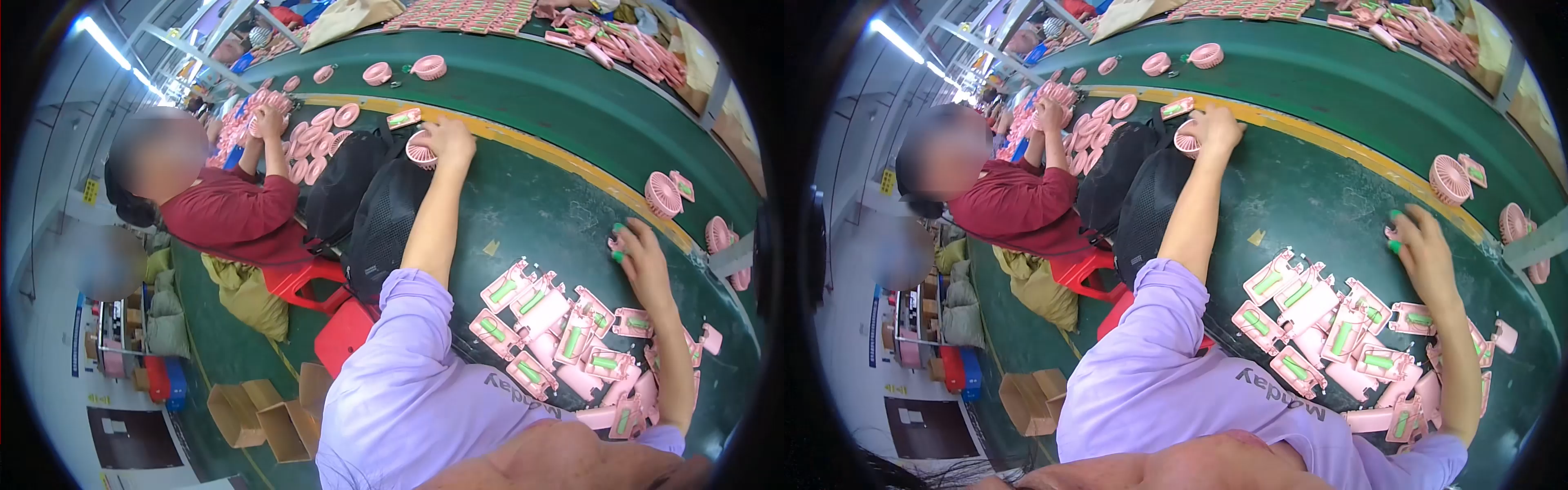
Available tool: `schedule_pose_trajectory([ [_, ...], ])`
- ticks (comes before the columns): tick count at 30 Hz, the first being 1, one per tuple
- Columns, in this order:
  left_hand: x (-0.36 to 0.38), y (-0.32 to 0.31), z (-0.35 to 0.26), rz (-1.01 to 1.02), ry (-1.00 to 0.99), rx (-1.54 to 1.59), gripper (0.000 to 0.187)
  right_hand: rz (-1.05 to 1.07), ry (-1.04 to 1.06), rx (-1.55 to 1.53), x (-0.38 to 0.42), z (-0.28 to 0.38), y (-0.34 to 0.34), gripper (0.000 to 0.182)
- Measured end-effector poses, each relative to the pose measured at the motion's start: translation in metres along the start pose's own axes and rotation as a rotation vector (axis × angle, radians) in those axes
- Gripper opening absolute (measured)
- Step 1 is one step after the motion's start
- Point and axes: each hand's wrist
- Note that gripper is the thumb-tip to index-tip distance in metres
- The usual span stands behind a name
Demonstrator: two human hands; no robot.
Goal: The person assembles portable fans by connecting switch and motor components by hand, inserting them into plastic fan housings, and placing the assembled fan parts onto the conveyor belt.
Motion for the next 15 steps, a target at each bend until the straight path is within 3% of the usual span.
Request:
schedule_pose_trajectory([
  [3,0.011,0.005,-0.018,-0.005,-0.125,0.043,0.043,0.068,-0.168,-0.06,0.008,0.003,0.026,0.04],
  [5,0.007,-0.02,-0.027,-0.194,-0.187,0.08,0.034,0.211,-0.249,-0.097,0.013,0.008,0.044,0.042],
  [6,0.009,-0.022,-0.031,-0.287,-0.221,0.1,0.03,0.201,-0.226,-0.132,0.015,0.013,0.048,0.041],
  [10,0.019,-0.022,-0.042,-0.343,-0.361,0.119,0.022,0.181,-0.129,-0.072,0.031,-0.004,0.037,0.034],
  [15,0.015,-0.046,-0.042,-0.499,-0.311,0.103,0.025,0.157,-0.031,-0.068,0.02,0.001,0.03,0.031],
])
Point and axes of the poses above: each hand's wrist, its own x-axis away from the middle knuckle, its own y-axis out of the back of the hand, z = x × y
